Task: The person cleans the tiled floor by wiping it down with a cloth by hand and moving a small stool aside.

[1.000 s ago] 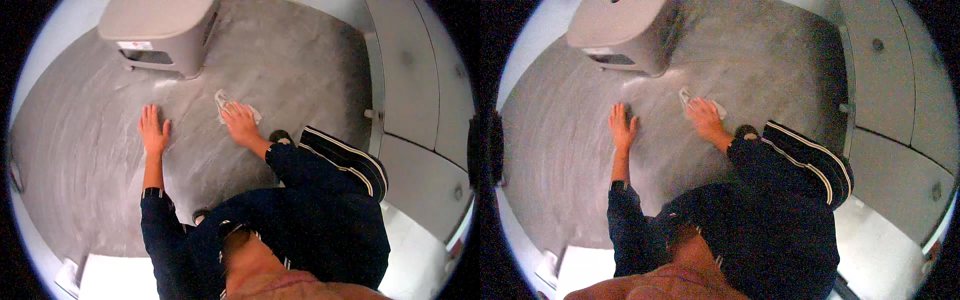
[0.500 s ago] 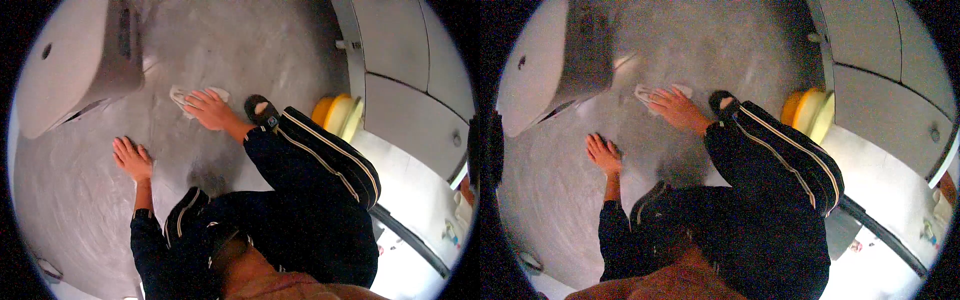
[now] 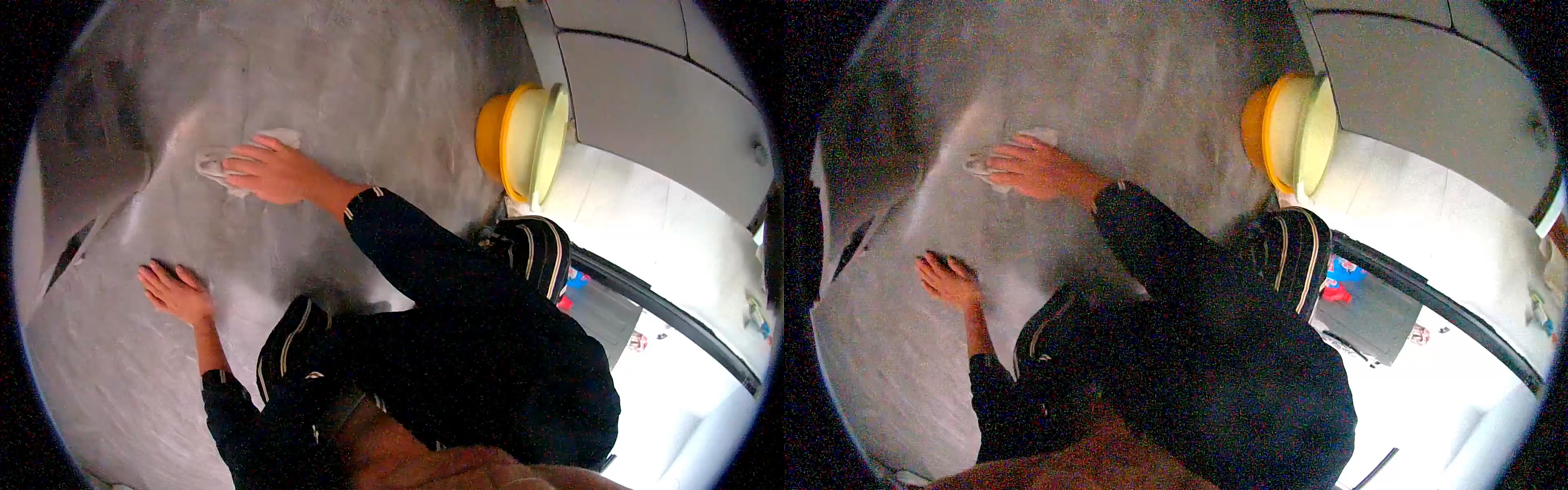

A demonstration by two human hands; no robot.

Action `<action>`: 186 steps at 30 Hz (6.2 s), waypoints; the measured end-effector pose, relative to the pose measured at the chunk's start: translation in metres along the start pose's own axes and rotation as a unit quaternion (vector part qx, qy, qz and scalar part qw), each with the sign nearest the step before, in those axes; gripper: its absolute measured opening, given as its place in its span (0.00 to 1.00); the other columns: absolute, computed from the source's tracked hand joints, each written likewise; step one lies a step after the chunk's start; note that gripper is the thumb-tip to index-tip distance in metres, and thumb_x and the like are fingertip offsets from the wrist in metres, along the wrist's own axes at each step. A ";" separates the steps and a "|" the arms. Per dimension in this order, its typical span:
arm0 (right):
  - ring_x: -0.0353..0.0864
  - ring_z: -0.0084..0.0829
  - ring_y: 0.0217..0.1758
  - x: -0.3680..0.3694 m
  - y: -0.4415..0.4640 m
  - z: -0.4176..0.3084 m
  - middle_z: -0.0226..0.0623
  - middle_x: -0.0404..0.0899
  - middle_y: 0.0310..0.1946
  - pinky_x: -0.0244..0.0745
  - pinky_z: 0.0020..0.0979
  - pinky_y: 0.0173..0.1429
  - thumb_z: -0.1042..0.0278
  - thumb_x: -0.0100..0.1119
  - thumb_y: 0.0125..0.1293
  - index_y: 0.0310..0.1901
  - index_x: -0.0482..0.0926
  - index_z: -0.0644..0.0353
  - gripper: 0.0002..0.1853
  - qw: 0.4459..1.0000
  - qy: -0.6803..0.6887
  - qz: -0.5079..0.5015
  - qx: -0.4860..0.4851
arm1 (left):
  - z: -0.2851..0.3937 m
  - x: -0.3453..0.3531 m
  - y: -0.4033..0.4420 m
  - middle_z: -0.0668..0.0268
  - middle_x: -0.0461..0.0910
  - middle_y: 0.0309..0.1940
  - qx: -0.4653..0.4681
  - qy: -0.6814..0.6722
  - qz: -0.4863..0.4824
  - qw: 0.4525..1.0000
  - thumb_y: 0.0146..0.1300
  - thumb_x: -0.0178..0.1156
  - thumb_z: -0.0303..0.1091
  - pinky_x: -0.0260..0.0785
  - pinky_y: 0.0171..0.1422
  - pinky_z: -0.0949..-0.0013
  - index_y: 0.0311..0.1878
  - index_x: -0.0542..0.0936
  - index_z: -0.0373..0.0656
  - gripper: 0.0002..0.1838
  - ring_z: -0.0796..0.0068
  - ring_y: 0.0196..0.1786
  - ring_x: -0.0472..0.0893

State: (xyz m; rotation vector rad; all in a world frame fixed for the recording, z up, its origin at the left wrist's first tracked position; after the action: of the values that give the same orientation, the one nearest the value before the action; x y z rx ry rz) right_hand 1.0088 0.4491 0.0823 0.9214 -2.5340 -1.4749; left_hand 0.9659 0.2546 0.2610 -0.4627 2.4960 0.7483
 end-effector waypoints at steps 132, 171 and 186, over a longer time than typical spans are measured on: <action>0.55 0.48 0.71 -0.148 -0.149 0.341 0.46 0.60 0.67 0.51 0.48 0.71 0.54 0.42 0.68 0.66 0.64 0.52 0.26 0.704 -0.415 -0.174 0.549 | 0.040 0.123 -0.238 0.35 0.44 0.70 -0.086 -0.143 -0.615 0.770 0.20 0.82 0.49 0.43 0.73 0.42 0.73 0.37 0.42 0.79 0.35 0.72 0.47; 0.73 0.41 0.46 -0.003 -0.190 -0.022 0.42 0.75 0.39 0.67 0.40 0.51 0.66 0.50 0.65 0.42 0.75 0.60 0.09 0.964 -0.030 -0.173 0.201 | 0.062 0.148 -0.235 0.51 0.34 0.75 -0.126 -0.165 -0.610 0.765 0.23 0.82 0.39 0.62 0.67 0.43 0.74 0.37 0.65 0.76 0.29 0.71 0.44; 0.67 0.47 0.61 -0.166 -0.225 0.097 0.47 0.71 0.57 0.60 0.45 0.64 0.67 0.51 0.63 0.55 0.74 0.57 0.18 0.894 -0.306 -0.250 0.210 | 0.065 0.132 -0.270 0.55 0.55 0.70 -0.119 -0.214 -0.430 0.869 0.56 0.55 0.22 0.65 0.65 0.52 0.68 0.61 0.51 0.34 0.37 0.67 0.59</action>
State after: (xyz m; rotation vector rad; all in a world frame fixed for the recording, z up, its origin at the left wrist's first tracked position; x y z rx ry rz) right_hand 1.2143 0.5302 -0.1138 1.4537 -3.3589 -1.5479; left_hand 1.0002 0.0556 0.0292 -1.2331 1.5360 0.6697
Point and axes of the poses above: each hand's wrist, its own y-axis towards the middle knuckle, its own x-axis out of the palm, z = x × y, the point moved 8 cm from there along y, towards the middle knuckle
